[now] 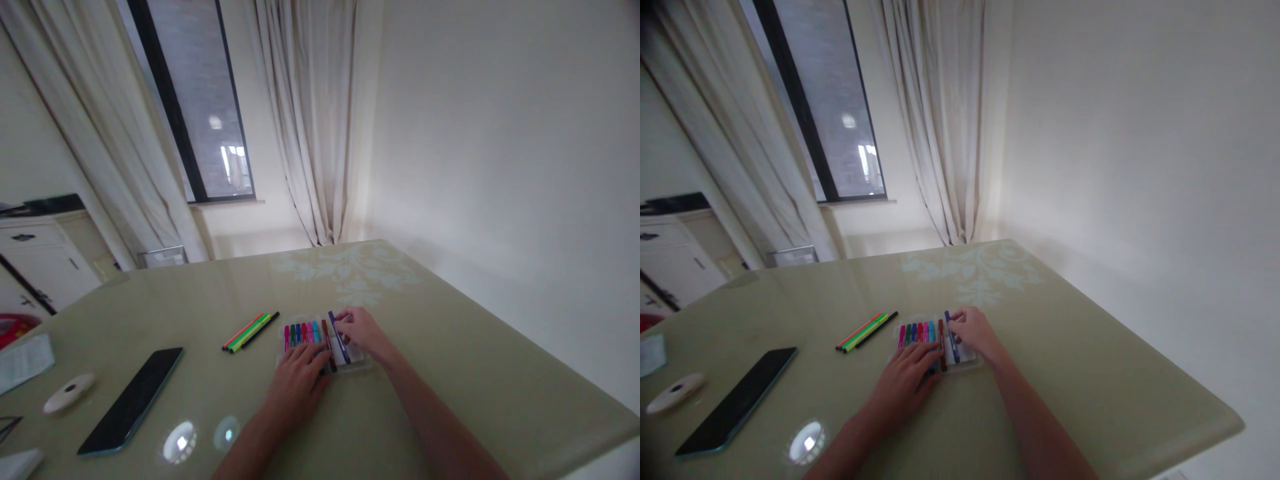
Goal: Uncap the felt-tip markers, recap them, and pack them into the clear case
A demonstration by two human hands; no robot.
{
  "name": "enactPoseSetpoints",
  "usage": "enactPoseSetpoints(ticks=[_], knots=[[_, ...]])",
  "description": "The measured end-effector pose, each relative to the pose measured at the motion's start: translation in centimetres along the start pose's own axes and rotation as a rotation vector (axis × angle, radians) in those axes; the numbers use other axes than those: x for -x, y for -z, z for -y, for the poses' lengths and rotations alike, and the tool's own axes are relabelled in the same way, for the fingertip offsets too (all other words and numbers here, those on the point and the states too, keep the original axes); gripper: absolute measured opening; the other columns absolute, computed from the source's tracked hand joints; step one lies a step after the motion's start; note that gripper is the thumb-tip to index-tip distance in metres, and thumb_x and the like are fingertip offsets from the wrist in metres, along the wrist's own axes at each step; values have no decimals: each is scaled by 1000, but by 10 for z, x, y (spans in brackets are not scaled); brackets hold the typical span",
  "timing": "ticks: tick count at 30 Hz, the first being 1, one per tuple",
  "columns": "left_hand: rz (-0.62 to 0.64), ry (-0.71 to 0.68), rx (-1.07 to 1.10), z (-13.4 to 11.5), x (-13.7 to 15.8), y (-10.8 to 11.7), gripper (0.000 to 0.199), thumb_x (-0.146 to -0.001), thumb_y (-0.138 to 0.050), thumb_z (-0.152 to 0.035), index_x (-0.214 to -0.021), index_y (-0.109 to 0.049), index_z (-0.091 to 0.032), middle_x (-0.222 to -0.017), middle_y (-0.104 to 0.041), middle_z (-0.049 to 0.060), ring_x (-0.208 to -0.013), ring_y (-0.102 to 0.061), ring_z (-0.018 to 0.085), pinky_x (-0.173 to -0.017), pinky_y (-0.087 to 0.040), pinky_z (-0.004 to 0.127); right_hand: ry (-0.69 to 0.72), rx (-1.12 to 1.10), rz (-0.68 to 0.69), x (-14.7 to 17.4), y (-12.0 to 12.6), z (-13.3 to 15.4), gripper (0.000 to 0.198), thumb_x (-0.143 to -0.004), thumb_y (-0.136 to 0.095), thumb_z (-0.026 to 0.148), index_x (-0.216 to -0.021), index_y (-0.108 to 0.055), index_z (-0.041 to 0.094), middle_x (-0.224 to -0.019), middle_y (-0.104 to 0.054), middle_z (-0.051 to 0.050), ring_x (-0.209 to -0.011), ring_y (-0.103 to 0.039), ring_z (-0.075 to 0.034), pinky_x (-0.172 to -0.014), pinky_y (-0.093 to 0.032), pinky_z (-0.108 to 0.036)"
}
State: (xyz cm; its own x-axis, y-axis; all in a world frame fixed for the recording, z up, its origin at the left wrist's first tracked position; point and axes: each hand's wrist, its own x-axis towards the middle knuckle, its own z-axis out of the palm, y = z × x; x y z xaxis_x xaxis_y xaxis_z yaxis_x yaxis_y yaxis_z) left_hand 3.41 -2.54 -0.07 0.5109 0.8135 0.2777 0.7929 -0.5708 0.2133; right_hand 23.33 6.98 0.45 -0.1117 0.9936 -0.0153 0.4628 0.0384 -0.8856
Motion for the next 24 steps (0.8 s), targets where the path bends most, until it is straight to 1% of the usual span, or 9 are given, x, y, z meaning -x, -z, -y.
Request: enactPoseSetpoints(ticks=[2,4,6,8,11,17,24], knots=[[-10,-17,-25,0,0,-2,45,-95,-63,-23,-138,-57,-29,-142,-62,5,-126,-57,28,-106,-48,49,-9,43,1,4,-5,3,15,-75,-64,15,-90,-68,16,-61,-70,1,-51,-66,-15,-50,-46,-21],[-14,-45,-43,0,0,-5,47,-94,-62,-18,-139,-56,-31,-140,-63,4,-124,-58,27,-104,-48,48,11,115,-23,8,-6,6,17,-75,-64,14,-91,-68,17,-68,-74,-1,-57,-68,-15,-53,-47,-21],[-17,-64,-37,0,0,-7,45,-94,-61,-15,-136,-57,-31,-137,-64,3,-123,-59,26,-104,-48,45,45,202,-55,11,-6,9,16,-75,-64,13,-90,-68,17,-73,-75,-3,-62,-70,-15,-57,-47,-21],[-22,-72,-20,-1,-1,-9,42,-95,-60,-14,-134,-58,-30,-135,-65,3,-121,-60,25,-103,-48,43,61,252,-58,13,-5,10,16,-75,-63,11,-88,-69,18,-72,-75,-2,-64,-70,-15,-59,-47,-21],[-39,-98,-30,0,0,-12,43,-96,-58,-14,-135,-57,-31,-135,-65,3,-119,-60,24,-101,-49,42,56,249,-28,13,-5,9,17,-74,-62,8,-85,-69,18,-69,-74,-1,-63,-69,-14,-60,-47,-21],[-52,-125,-53,5,2,-17,45,-96,-57,-12,-135,-60,-35,-135,-65,4,-120,-60,24,-100,-48,41,47,263,-7,13,-6,7,6,-79,-66,13,-80,-69,19,-62,-71,0,-58,-67,-14,-58,-46,-21],[-16,-140,25,4,1,-14,44,-98,-52,-13,-135,-61,-34,-139,-65,2,-123,-59,23,-103,-47,42,57,205,10,14,-6,7,10,-78,-68,10,-74,-67,20,-52,-66,2,-49,-61,-13,-53,-43,-22]])
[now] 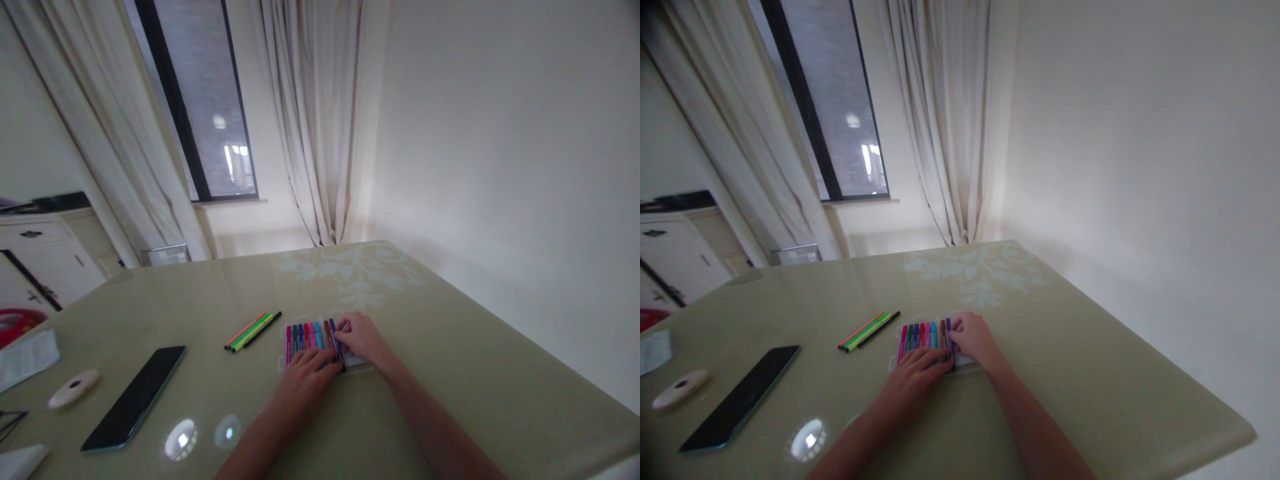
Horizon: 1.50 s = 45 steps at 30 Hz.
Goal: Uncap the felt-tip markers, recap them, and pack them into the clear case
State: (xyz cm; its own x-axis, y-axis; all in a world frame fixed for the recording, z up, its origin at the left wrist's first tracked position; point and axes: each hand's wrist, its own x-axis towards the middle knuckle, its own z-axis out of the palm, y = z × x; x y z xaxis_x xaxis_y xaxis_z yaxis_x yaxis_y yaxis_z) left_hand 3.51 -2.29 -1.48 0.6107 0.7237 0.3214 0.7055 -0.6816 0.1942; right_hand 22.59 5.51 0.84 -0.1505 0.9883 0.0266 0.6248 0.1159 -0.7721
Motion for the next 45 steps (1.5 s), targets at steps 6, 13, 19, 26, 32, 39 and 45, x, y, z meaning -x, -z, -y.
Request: enactPoseSetpoints(ticks=[6,13,19,26,32,39,45], knots=[[5,4,48,1,-2,-1,44,-97,-52,-12,-134,-62,-34,-139,-66,-1,-124,-60,21,-106,-47,41,-33,-54,46,-2,-2,-3,10,-79,-67,10,-75,-65,20,-51,-65,3,-45,-61,-13,-48,-42,-22],[27,10,98,-4,-3,4,43,-99,-50,-13,-135,-61,-33,-137,-67,1,-123,-60,22,-105,-48,43,-47,-3,54,0,-1,0,10,-80,-66,10,-76,-65,19,-47,-63,3,-43,-60,-14,-46,-42,-21],[-217,237,187,18,-1,19,31,-103,-42,-26,-123,-67,-24,-122,-71,8,-112,-64,22,-101,-52,40,-27,19,42,0,2,3,9,-81,-65,13,-74,-67,18,-58,-70,0,-44,-61,-11,-49,-41,-21],[-341,699,-332,85,32,25,28,-95,-44,-23,-108,-68,-21,-110,-68,16,-104,-60,33,-87,-50,51,36,76,-59,-2,4,4,12,-84,-64,18,-73,-69,19,-66,-71,-2,-54,-62,-13,-55,-40,-23],[-252,743,-329,85,30,27,19,-97,-45,-27,-95,-64,-22,-97,-70,11,-97,-63,30,-83,-49,43,90,58,-85,-1,2,8,10,-84,-65,19,-77,-73,19,-68,-71,-3,-63,-64,-15,-62,-42,-25],[-486,538,-167,50,10,30,25,-104,-38,-35,-98,-58,-22,-97,-71,10,-92,-66,28,-83,-51,41,257,-103,18,8,-8,23,22,-92,-64,37,-85,-75,19,-78,-74,-4,-73,-66,-16,-66,-45,-25],[-551,375,88,23,4,20,20,-103,-44,-36,-104,-59,-24,-97,-69,6,-91,-66,23,-81,-54,36,183,-425,118,8,-16,29,38,-92,-58,53,-83,-71,19,-74,-70,-1,-58,-60,-13,-54,-43,-22]])
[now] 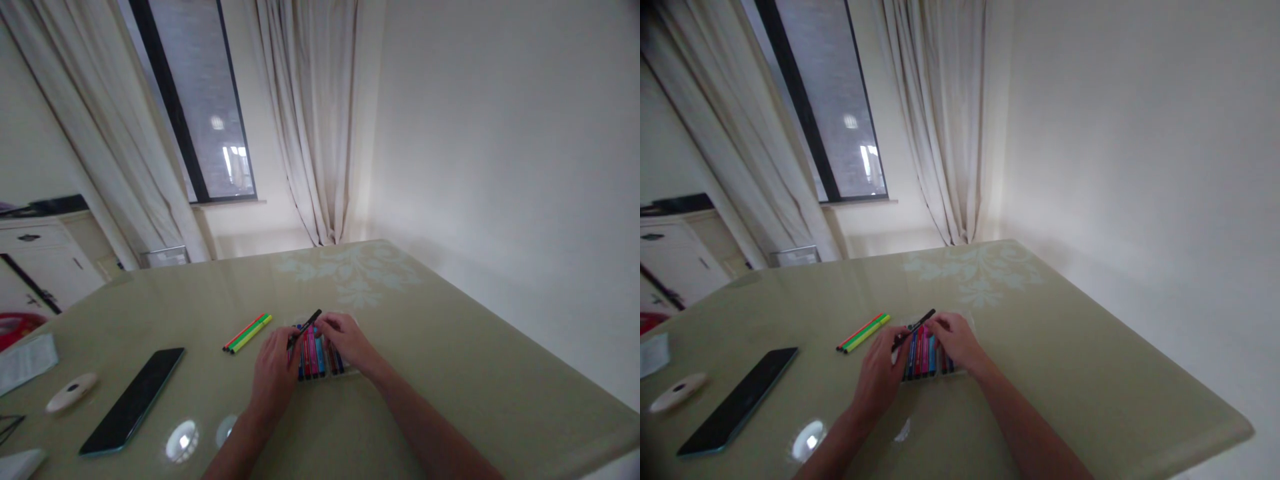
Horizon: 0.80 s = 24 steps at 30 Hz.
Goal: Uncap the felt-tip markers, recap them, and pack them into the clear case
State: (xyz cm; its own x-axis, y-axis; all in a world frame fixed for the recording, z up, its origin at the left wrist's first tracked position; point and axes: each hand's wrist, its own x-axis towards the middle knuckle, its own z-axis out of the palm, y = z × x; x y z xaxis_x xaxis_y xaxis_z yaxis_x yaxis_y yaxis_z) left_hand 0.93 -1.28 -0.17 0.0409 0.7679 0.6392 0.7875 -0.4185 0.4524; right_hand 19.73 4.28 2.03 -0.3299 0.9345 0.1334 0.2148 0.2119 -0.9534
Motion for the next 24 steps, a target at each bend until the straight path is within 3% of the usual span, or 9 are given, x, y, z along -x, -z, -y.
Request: enactPoseSetpoints(ticks=[8,11,15,18,22,24], knots=[[72,49,143,-13,7,-10,18,-101,-53,-39,-108,-61,-24,-98,-69,4,-88,-67,20,-80,-56,33,-59,-321,15,0,-1,3,38,-80,-71,53,-90,-69,17,-75,-70,-1,-65,-67,-14,-56,-44,-22],[144,-16,144,-14,9,-12,21,-103,-49,-36,-115,-60,-23,-110,-70,6,-100,-67,21,-88,-56,35,-29,-334,4,-1,0,5,36,-77,-73,49,-93,-70,17,-77,-71,-1,-66,-66,-14,-58,-44,-23],[318,-201,39,-12,14,-17,43,-104,-47,-33,-145,-47,-22,-142,-61,10,-129,-57,24,-107,-49,42,-24,-276,-139,-8,16,-1,42,-78,-69,47,-104,-72,15,-81,-73,-4,-63,-60,-13,-55,-42,-23],[462,-315,-79,-13,16,-20,51,-101,-53,-37,-151,-43,-29,-154,-52,6,-137,-51,27,-111,-45,48,-38,-166,-251,-13,37,-10,39,-83,-61,46,-102,-73,15,-78,-73,-6,-57,-56,-12,-52,-40,-23],[541,-276,-172,-17,14,-17,44,-99,-57,-36,-143,-54,-33,-151,-55,2,-135,-53,29,-111,-45,53,-114,61,-137,-12,52,-22,32,-88,-58,41,-75,-70,15,-72,-73,-6,-56,-58,-12,-50,-41,-21],[537,-236,-187,-19,12,-14,41,-98,-58,-35,-139,-58,-31,-148,-58,3,-132,-54,30,-109,-45,53,-174,123,-44,-10,50,-26,29,-89,-59,37,-74,-70,15,-68,-72,-4,-55,-60,-12,-50,-43,-20]])
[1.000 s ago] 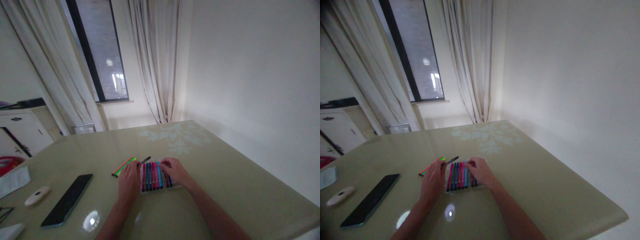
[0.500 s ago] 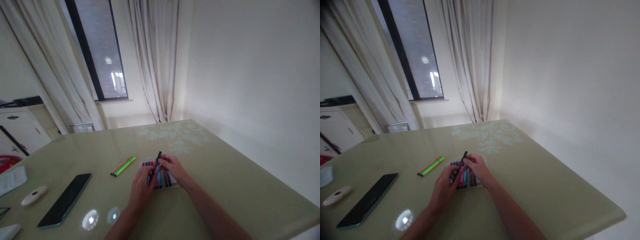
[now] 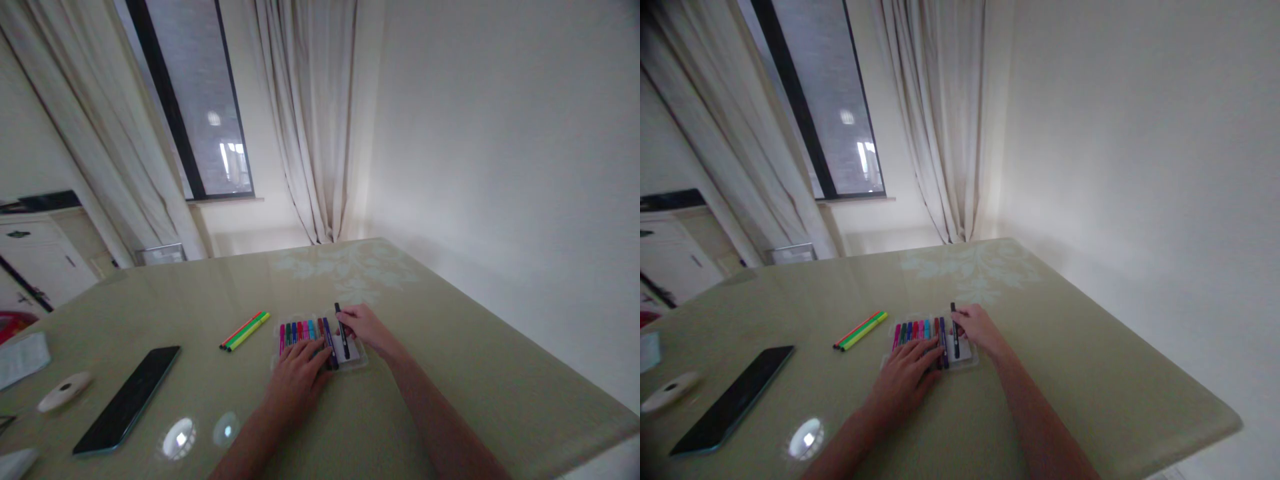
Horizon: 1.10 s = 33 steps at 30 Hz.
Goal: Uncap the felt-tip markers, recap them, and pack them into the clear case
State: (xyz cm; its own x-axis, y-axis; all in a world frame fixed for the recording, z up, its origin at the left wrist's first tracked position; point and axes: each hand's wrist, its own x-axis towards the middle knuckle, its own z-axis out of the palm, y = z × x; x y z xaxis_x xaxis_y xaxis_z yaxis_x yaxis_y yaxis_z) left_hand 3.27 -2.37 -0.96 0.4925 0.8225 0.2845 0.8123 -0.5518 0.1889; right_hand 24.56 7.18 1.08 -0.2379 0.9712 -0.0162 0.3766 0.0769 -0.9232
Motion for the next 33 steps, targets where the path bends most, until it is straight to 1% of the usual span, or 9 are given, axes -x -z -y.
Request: enactPoseSetpoints(ticks=[3,6,8,15,21,24,27,29,33], knots=[[-21,19,8,-1,2,5,41,-95,-60,-33,-136,-59,-29,-146,-60,5,-130,-54,31,-109,-45,54,-49,72,7,3,-11,-1,19,-88,-62,29,-91,-76,15,-67,-71,-2,-56,-63,-13,-50,-45,-20],[-20,-5,5,-2,3,7,46,-94,-58,-29,-140,-56,-29,-144,-60,7,-129,-54,30,-109,-45,53,-62,160,-68,6,-20,1,22,-87,-66,25,-104,-76,16,-67,-72,-2,-57,-66,-15,-54,-48,-22],[-15,-42,-5,-2,3,6,50,-95,-56,-25,-145,-52,-32,-143,-59,7,-129,-54,29,-109,-45,52,-49,235,-105,7,-24,4,23,-85,-70,23,-106,-75,17,-69,-74,-2,-58,-68,-15,-59,-50,-24],[-41,-72,5,-6,3,4,48,-96,-51,-19,-141,-57,-35,-139,-60,5,-127,-54,26,-107,-47,50,33,414,-138,9,-31,9,3,-82,-70,17,-83,-72,19,-74,-76,-3,-68,-70,-17,-66,-49,-26],[-62,-59,104,0,1,5,39,-100,-50,-31,-138,-59,-32,-137,-62,7,-125,-56,27,-108,-47,50,53,430,-132,10,-30,9,4,-84,-70,19,-81,-72,19,-72,-74,-2,-62,-66,-15,-64,-45,-25],[-148,106,131,21,-2,11,35,-104,-41,-34,-128,-65,-25,-127,-66,9,-117,-60,24,-103,-50,43,48,440,-143,11,-28,12,11,-89,-65,21,-81,-72,18,-71,-73,-2,-60,-64,-14,-62,-43,-25],[-225,382,-56,53,2,20,33,-102,-39,-25,-115,-69,-21,-117,-68,11,-111,-61,27,-99,-50,45,57,466,-172,11,-27,14,14,-92,-63,24,-85,-74,17,-73,-74,-3,-62,-65,-15,-63,-42,-25],[-218,572,-234,73,9,24,34,-98,-43,-20,-122,-66,-21,-121,-67,13,-112,-60,31,-94,-50,47,68,490,-191,11,-28,15,14,-92,-64,26,-87,-75,18,-76,-75,-4,-68,-66,-16,-64,-42,-26],[-138,687,-364,95,21,26,30,-98,-45,-24,-117,-68,-23,-116,-68,13,-109,-60,32,-88,-50,43,85,510,-210,11,-28,16,15,-92,-64,27,-86,-76,18,-80,-76,-5,-74,-67,-18,-67,-42,-27]])
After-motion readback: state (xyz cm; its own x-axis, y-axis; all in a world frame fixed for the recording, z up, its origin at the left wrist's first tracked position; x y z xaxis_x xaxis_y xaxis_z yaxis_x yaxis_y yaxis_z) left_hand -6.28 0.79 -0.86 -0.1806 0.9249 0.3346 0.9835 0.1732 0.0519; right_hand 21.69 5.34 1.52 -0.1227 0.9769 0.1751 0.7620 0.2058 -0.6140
